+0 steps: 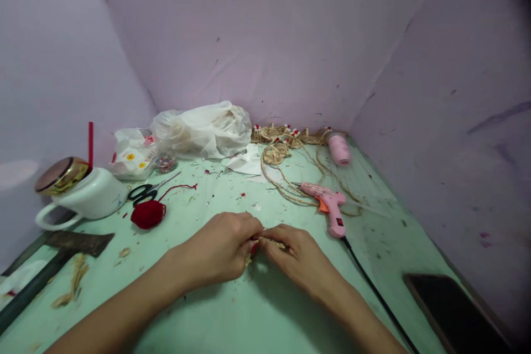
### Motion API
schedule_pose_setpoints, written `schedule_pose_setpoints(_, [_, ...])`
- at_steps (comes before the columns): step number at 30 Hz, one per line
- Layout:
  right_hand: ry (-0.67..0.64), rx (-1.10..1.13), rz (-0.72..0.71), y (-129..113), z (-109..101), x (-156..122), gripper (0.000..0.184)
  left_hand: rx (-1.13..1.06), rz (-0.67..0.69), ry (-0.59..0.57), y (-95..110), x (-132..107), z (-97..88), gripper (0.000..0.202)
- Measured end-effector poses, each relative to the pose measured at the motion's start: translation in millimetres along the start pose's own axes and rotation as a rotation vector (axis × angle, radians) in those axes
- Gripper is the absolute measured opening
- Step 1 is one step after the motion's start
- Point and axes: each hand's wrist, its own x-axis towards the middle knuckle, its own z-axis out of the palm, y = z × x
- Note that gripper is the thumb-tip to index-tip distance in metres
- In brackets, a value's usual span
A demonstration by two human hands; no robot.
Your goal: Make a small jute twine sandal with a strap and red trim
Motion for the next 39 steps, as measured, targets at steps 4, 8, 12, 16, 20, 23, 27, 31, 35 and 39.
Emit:
schedule_pose_setpoints(4, [-0.019, 0.046, 0.004, 4, -1, 0, 0.028, -0.009, 0.010, -0.013, -1, -1, 1.3, 0.015])
schedule_pose_setpoints(8, [-0.027, 0.114, 0.026, 5, -2, 1, 0.029, -0.052, -0.037, 0.041, -3, 2, 2.4, 0.014])
schedule_pose_setpoints(12, [0.009, 0.128, 0.094, 4, -1, 3, 0.029, -0.251, -0.144, 0.056, -8, 9, 3.4, 0.012])
schedule_pose_setpoints(16, [0.050, 0.110, 0.161, 4, 0, 3, 0.036, -0.520, -0.227, 0.044, -15, 14, 5.7, 0.011])
schedule_pose_setpoints(20, [0.230, -0.013, 0.166, 9, -4, 4, 0.039, -0.577, -0.196, 0.075, -21, 18, 10.0, 0.012])
schedule_pose_setpoints(23, [0.211, 0.100, 0.162, 16, -7, 7, 0.037, -0.577, -0.167, 0.137, -27, 22, 14.3, 0.014])
schedule_pose_setpoints(27, [0.143, 0.299, 0.127, 25, -7, 12, 0.029, -0.623, -0.179, 0.208, -33, 26, 20.1, 0.016])
schedule_pose_setpoints(31, [0.019, 0.394, 0.140, 28, -7, 13, 0.025, -0.717, -0.216, 0.141, -37, 26, 24.5, 0.014])
schedule_pose_setpoints(35, [-0.001, 0.219, 0.100, 29, -10, 10, 0.023, -0.818, -0.226, 0.088, -38, 27, 27.0, 0.014])
schedule_pose_setpoints(39, [-0.055, 0.212, 0.167, 30, -20, 6, 0.033, -0.914, -0.265, 0.090, -35, 27, 27.8, 0.018])
